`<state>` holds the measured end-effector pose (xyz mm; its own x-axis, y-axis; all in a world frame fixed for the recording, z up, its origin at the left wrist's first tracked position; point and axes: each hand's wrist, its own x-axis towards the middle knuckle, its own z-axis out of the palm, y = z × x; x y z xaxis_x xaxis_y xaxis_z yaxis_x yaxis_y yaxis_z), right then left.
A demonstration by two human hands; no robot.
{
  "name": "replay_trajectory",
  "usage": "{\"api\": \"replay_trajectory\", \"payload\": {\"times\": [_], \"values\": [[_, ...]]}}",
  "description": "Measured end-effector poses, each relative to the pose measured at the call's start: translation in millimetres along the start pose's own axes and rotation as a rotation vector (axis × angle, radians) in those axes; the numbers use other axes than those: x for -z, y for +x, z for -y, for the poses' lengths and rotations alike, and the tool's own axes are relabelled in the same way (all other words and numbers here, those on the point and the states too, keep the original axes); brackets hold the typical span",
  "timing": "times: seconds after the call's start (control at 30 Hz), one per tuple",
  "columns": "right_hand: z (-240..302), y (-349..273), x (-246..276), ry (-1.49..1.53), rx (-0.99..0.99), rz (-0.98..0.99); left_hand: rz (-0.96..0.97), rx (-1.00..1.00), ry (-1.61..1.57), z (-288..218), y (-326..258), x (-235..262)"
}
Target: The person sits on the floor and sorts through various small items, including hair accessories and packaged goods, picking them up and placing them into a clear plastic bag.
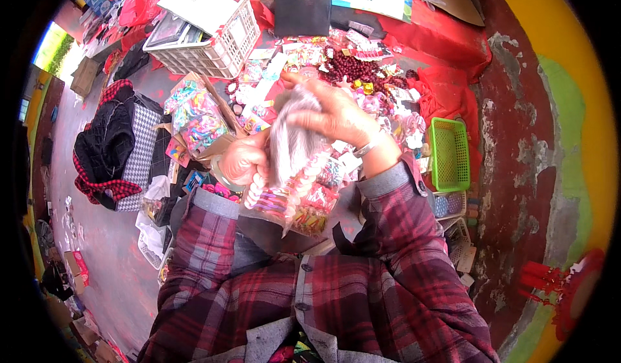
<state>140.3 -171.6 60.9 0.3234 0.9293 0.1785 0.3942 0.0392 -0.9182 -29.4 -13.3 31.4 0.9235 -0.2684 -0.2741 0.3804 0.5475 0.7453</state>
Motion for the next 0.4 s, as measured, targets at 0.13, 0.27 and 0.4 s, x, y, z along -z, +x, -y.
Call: {"api": "replay_trajectory", "payload": {"times": [0.13,0.27,0.4], "values": [[13,4,-15,-0.300,0.019,0.213,0.195,-0.432,0.540,30,16,38],[1,4,-26,0.153,-0.185,0.066,0.207,-0.014,-0.136,7,6,2],[-1,5,-22,0.264,-0.212,0.021,0.126,-0.061,-0.060,11,11,-1]]}}
